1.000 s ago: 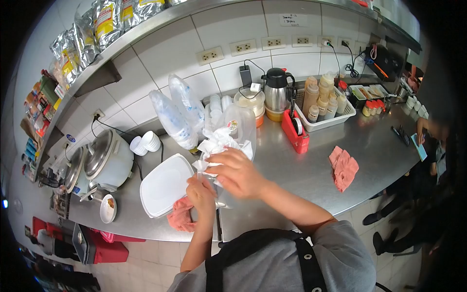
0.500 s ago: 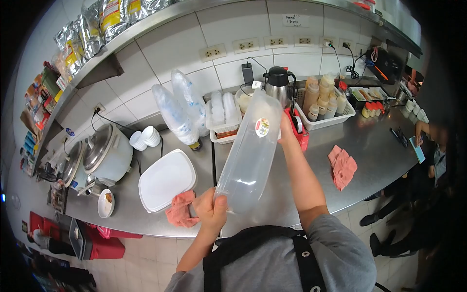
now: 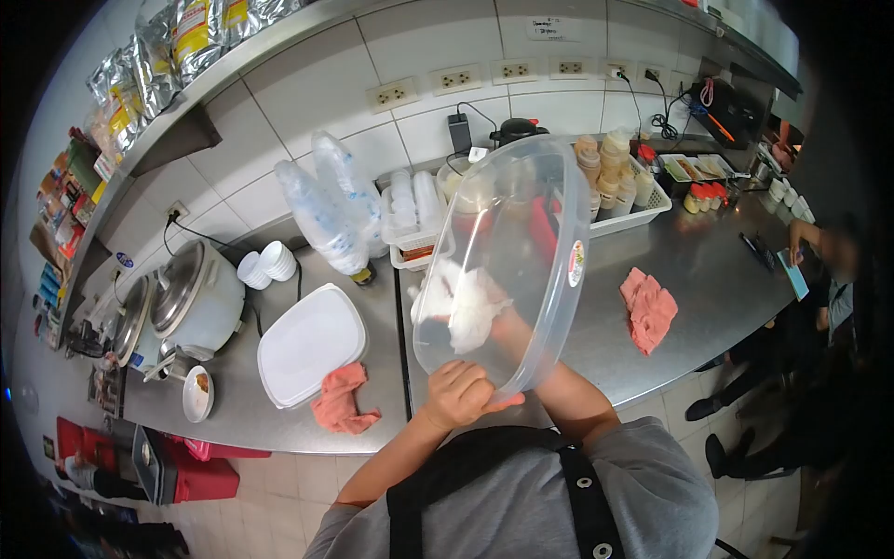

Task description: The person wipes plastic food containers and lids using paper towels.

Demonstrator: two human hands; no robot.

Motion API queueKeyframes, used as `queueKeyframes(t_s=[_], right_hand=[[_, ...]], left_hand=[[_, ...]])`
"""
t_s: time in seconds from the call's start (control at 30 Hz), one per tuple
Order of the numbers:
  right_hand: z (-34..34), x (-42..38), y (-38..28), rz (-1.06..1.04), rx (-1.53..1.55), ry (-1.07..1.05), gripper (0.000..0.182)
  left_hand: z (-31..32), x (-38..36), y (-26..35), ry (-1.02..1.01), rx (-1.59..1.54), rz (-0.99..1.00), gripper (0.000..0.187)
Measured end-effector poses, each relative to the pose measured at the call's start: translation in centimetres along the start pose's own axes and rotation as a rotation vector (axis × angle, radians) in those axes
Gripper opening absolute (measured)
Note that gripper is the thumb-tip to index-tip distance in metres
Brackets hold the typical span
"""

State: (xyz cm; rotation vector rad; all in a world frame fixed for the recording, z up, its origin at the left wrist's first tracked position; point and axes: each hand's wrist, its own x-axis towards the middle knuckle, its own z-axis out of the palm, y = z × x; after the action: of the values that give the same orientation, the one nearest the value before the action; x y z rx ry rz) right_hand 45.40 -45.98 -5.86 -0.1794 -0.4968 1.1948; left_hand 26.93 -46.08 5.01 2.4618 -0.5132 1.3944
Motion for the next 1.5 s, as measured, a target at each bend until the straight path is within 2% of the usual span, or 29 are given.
queueKeyframes(t_s=[0.1, 0.17, 0.2, 0.23, 0.27, 0.33, 0.37, 0.4, 0.5, 0.57, 0.63, 0.7, 0.73, 0.8, 0.83, 0.87, 0.93, 1.03, 1.1, 1.13, 1.17, 1.23, 1.27, 1.33, 1.43, 1.47, 1.5], right_hand=[[1.9, -2.6, 1.1, 0.004, -0.911, -0.041, 0.051], [-0.1, -4.6, 3.7, 0.007, -0.962, -0.037, 0.048], [-2.1, -5.3, 5.4, 0.011, -0.822, 0.028, 0.046], [-6.5, -5.9, 8.6, -0.037, -0.495, 0.153, 0.045], [-12.7, -6.0, 12.4, -0.185, -0.101, 0.32, 0.044], [-9.5, -6.9, 9.6, -0.038, -0.822, 0.032, 0.04], [-5.3, -7.3, 7.6, 0.145, -0.142, -0.068, 0.033], [-0.9, -7.7, 5.6, 0.371, 0.513, -0.036, 0.028], [-1.6, -10.0, 4.3, 0.406, 0.163, 0.273, 0.024], [-4.6, -11.2, 3.3, 0.468, -0.372, 0.196, 0.027], [-3.5, -13.3, 0.7, 0.419, -0.777, 0.199, 0.032], [-2.6, -15.3, -3.1, 0.406, -0.995, 0.423, 0.036], [-5.0, -16.3, -4.6, 0.472, -1.069, 0.603, 0.038], [-11.0, -18.7, -7.5, 0.219, -1.851, 0.692, 0.039], [-9.5, -18.3, -8.8, 0.103, -1.953, 0.775, 0.039], [-7.8, -18.0, -10.5, -0.02, -2.049, 0.857, 0.038], [0.4, -15.1, -11.5, -0.077, -1.797, 1.132, 0.032], [5.4, -11.5, -10.7, -0.277, -1.161, 0.816, 0.029], [6.1, -8.7, -8.1, -0.364, -1.198, 0.551, 0.024], [7.7, -7.4, -5.9, -0.354, -1.273, 0.498, 0.024], [9.2, -6.5, -3.5, -0.342, -1.347, 0.447, 0.024], [9.6, -5.3, -0.3, -0.458, -1.822, 0.135, 0.023], [9.6, -5.5, 0.8, -0.444, -1.915, 0.097, 0.024], [9.6, -5.6, 2.4, -0.418, -2.095, 0.004, 0.025], [10.2, -5.6, 2.3, -0.469, -1.94, 0.027, 0.026], [10.0, -5.7, 2.3, -0.478, -1.814, 0.104, 0.029], [9.4, -5.7, 2.3, -0.486, -1.689, 0.179, 0.031]], left_hand=[[0.6, -0.5, -1.1, 0.024, 0.082, 0.065, 0.052], [0.6, -0.9, -2.0, -0.039, 0.139, 0.133, 0.051], [0.6, -1.4, -2.6, -0.108, 0.167, 0.177, 0.049], [0.7, -1.9, -3.2, -0.172, 0.196, 0.221, 0.048], [0.6, -2.3, -3.8, -0.172, 0.19, 0.202, 0.047], [0.0, -3.0, -4.9, -0.181, 0.182, 0.168, 0.044], [-0.1, -3.3, -5.2, -0.197, 0.171, 0.177, 0.045], [-0.2, -3.8, -5.2, -0.214, 0.158, 0.185, 0.047], [-0.2, -5.2, -5.0, -0.25, 0.117, 0.202, 0.047], [0.0, -6.4, -4.6, -0.291, 0.101, 0.221, 0.047], [-0.3, -7.8, -4.8, -0.351, 0.114, 0.258, 0.046], [-0.2, -9.5, -4.9, -0.411, 0.1, 0.231, 0.044], [-0.2, -10.6, -4.9, -0.443, 0.093, 0.213, 0.044], [0.2, -13.9, -6.2, -0.641, 0.051, 0.187, 0.041], [0.2, -14.0, -6.3, -0.741, 0.027, 0.176, 0.04], [0.1, -14.2, -6.1, -0.776, -0.047, 0.082, 0.044], [-0.7, -11.6, -6.1, -0.844, -0.187, -0.097, 0.058], [1.2, -11.2, -5.0, -0.517, -0.573, -0.642, 0.086], [2.2, -8.3, -4.2, -0.26, -1.125, -1.196, 0.091], [2.4, -6.9, -4.3, -0.096, -1.399, -1.459, 0.094], [2.6, -6.3, -4.7, 0.006, -1.549, -1.495, 0.093], [2.6, -5.5, -5.4, 0.218, -1.842, -1.553, 0.093], [3.7, -6.0, -6.1, 0.433, -1.89, -1.517, 0.078], [4.2, -7.5, -7.3, 0.49, -1.832, -1.51, 0.066], [3.7, -8.9, -8.6, 0.582, -1.832, -1.498, 0.05], [3.7, -9.3, -8.9, 0.611, -1.851, -1.493, 0.046], [3.5, -8.8, -8.8, 0.669, -1.683, -1.521, 0.043]])
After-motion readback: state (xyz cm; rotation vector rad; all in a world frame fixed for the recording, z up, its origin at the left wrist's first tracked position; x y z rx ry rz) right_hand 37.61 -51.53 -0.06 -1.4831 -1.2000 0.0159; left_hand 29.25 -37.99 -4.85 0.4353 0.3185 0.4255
